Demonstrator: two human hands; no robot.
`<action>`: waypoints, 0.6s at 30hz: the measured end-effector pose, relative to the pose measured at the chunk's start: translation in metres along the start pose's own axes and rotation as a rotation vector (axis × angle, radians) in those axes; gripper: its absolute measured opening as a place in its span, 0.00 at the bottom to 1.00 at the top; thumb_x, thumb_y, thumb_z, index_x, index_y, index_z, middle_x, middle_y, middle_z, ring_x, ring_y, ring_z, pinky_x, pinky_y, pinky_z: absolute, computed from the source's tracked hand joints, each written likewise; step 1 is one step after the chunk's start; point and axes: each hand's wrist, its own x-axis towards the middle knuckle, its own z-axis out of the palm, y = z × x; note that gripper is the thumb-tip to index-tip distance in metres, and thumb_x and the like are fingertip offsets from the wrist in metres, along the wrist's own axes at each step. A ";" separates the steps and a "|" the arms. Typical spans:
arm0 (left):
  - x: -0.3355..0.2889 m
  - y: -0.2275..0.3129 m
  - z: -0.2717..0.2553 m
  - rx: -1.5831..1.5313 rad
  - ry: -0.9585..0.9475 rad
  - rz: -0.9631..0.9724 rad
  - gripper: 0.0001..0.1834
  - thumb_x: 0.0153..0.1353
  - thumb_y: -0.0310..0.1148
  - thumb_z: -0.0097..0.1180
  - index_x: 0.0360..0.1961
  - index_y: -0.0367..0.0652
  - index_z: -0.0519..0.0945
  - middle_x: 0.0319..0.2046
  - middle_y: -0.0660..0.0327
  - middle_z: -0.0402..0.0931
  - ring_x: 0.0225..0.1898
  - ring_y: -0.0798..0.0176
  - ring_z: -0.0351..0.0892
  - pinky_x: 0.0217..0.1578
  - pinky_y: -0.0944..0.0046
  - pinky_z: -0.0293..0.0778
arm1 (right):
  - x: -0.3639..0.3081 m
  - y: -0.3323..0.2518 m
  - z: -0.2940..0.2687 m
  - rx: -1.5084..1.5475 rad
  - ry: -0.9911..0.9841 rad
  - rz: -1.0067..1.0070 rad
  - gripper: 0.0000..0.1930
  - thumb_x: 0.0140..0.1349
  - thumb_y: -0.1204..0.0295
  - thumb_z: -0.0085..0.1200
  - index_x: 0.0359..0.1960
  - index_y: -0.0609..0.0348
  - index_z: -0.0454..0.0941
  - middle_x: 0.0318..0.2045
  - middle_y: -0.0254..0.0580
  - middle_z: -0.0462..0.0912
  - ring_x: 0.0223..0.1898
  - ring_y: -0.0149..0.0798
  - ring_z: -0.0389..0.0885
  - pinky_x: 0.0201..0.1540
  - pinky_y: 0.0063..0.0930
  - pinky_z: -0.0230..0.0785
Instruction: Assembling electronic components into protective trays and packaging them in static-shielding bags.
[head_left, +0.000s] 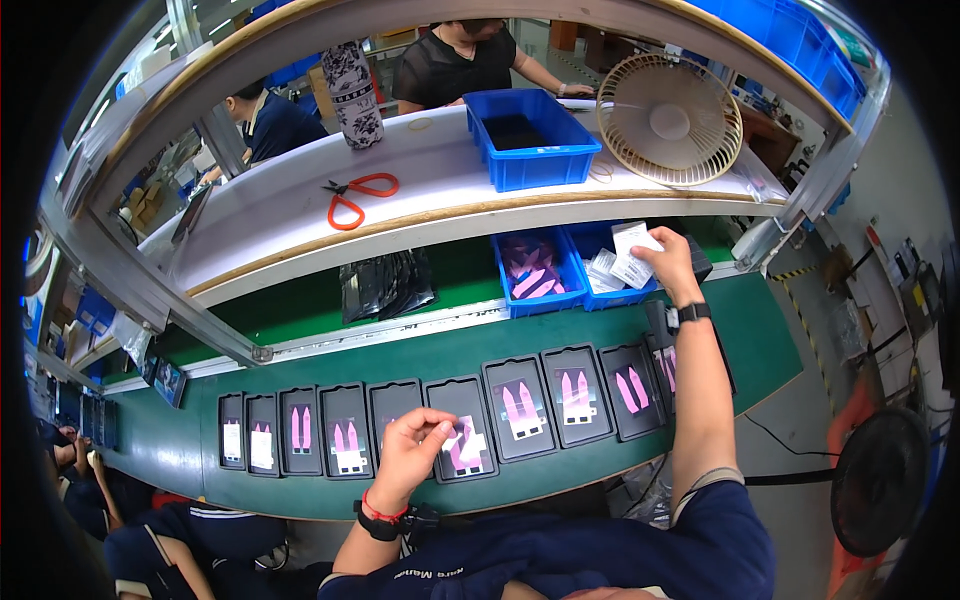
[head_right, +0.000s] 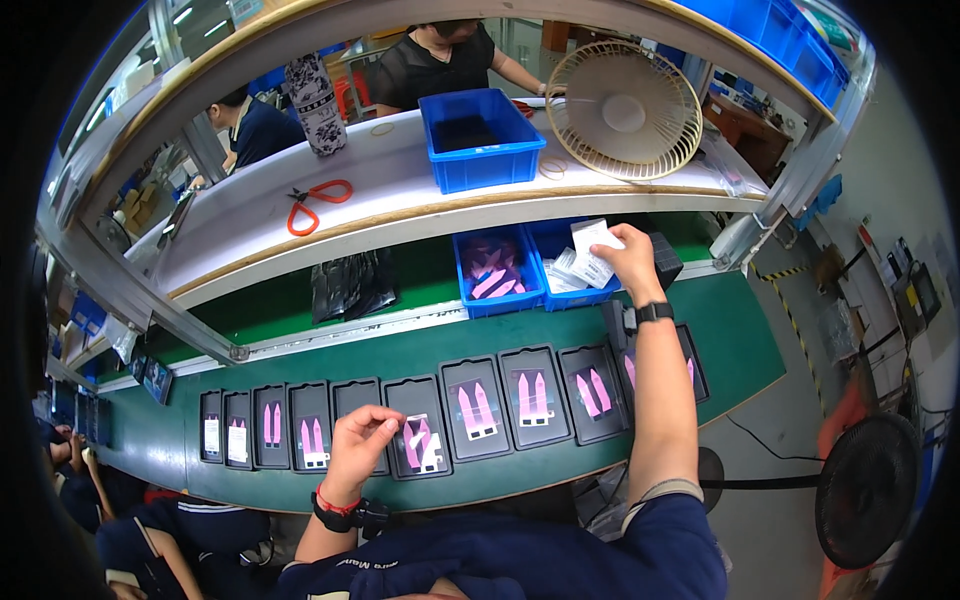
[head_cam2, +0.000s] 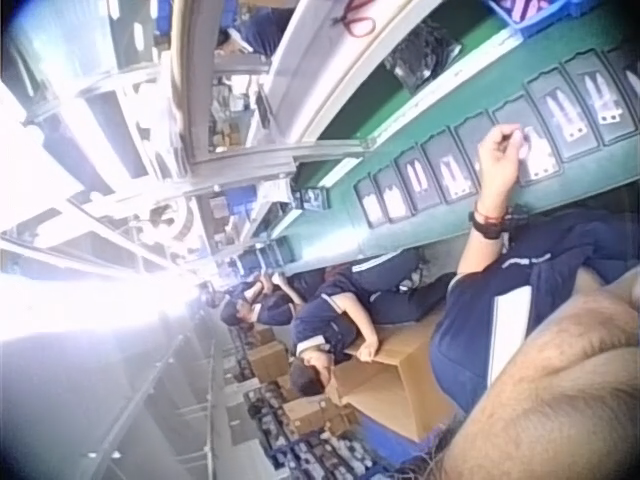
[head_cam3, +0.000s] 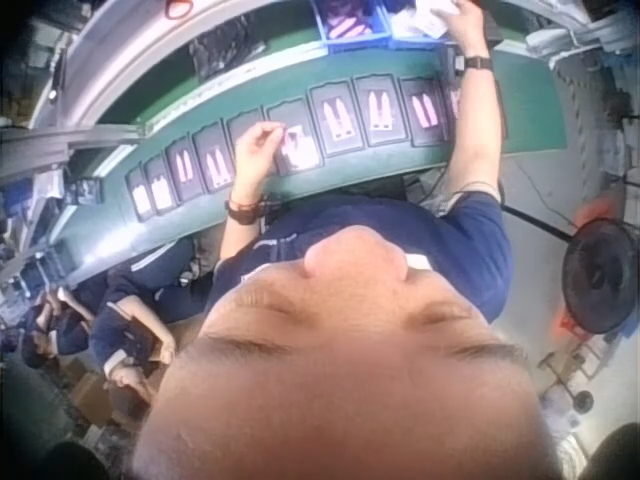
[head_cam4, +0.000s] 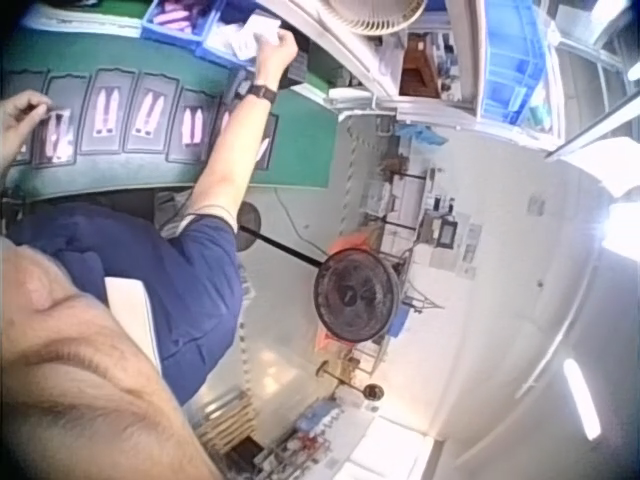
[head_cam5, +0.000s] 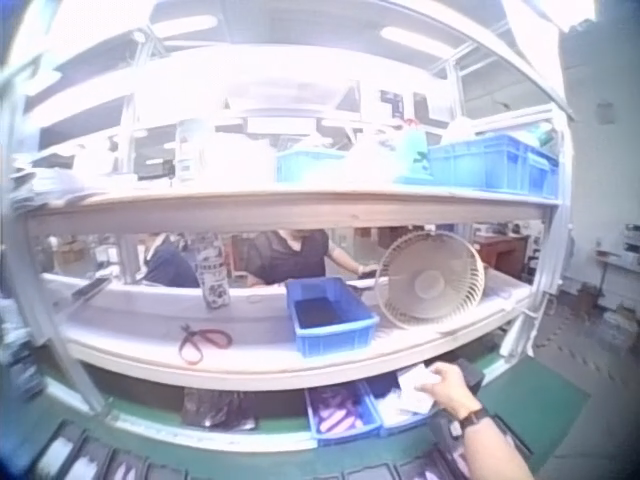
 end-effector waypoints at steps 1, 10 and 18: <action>0.002 -0.001 0.002 -0.132 0.007 -0.047 0.05 0.59 0.23 0.54 0.36 0.34 0.79 0.35 0.57 0.79 0.36 0.70 0.77 0.39 0.70 0.73 | -0.013 -0.007 0.005 0.232 -0.024 0.051 0.10 0.47 0.83 0.61 0.32 0.65 0.76 0.29 0.38 0.81 0.32 0.28 0.80 0.35 0.22 0.72; 0.049 -0.015 0.049 -0.824 -0.355 -0.253 0.28 0.62 0.27 0.50 0.62 0.39 0.56 0.55 0.52 0.66 0.55 0.54 0.70 0.52 0.51 0.71 | -0.147 -0.082 0.136 0.253 -0.795 -0.125 0.10 0.45 0.77 0.65 0.30 0.62 0.78 0.26 0.32 0.79 0.29 0.22 0.73 0.33 0.19 0.67; -0.007 -0.012 -0.018 -1.001 -0.105 -0.139 0.25 0.64 0.27 0.47 0.62 0.40 0.58 0.53 0.49 0.68 0.51 0.48 0.74 0.45 0.47 0.77 | -0.162 -0.103 0.200 0.182 -0.843 -0.058 0.09 0.46 0.75 0.66 0.26 0.64 0.77 0.21 0.32 0.79 0.25 0.22 0.75 0.27 0.19 0.67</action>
